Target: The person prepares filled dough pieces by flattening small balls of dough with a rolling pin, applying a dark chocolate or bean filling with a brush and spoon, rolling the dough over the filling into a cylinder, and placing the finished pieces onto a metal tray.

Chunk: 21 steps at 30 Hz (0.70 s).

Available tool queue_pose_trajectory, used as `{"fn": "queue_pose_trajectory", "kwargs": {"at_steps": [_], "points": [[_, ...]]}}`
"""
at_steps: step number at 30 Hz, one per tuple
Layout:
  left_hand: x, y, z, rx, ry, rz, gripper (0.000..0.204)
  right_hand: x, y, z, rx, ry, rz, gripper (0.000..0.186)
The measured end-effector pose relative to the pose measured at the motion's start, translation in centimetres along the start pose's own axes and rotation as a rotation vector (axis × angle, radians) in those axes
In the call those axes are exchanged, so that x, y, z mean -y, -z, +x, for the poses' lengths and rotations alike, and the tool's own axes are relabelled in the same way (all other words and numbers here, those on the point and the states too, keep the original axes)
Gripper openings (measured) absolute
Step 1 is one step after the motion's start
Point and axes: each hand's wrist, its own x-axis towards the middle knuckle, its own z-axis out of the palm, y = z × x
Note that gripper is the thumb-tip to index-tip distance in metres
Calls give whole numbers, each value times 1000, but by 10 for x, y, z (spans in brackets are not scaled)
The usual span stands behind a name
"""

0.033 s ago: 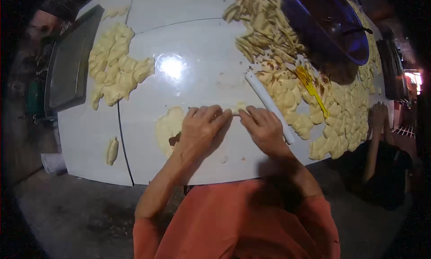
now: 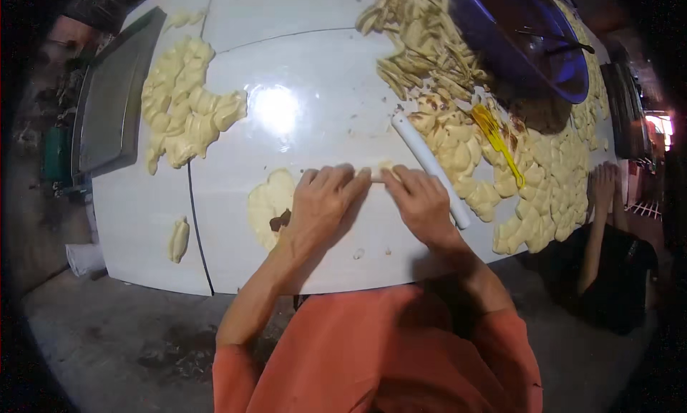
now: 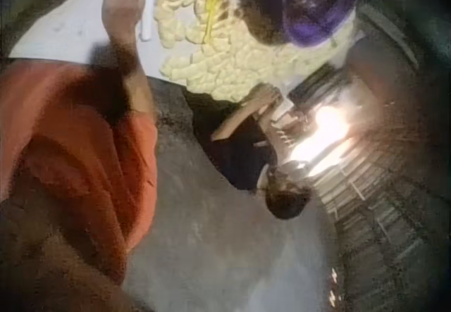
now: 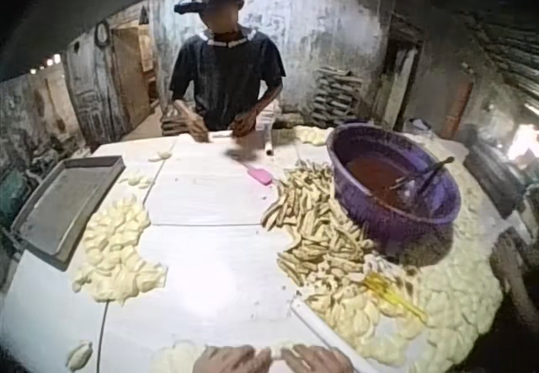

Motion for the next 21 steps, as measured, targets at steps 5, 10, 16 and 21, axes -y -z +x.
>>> {"fn": "queue_pose_trajectory", "kwargs": {"at_steps": [5,10,16,21], "points": [[7,0,13,-36,56,52,25,0,-4,15,52,-151,34,45],[13,-3,8,108,6,19,31,6,-10,11,6,-121,-22,43],[16,-8,21,36,45,1,20,4,-13,27,0,-141,19,34],[10,7,22,148,86,-55,12,-9,15,33,124,-177,284,22]]}}
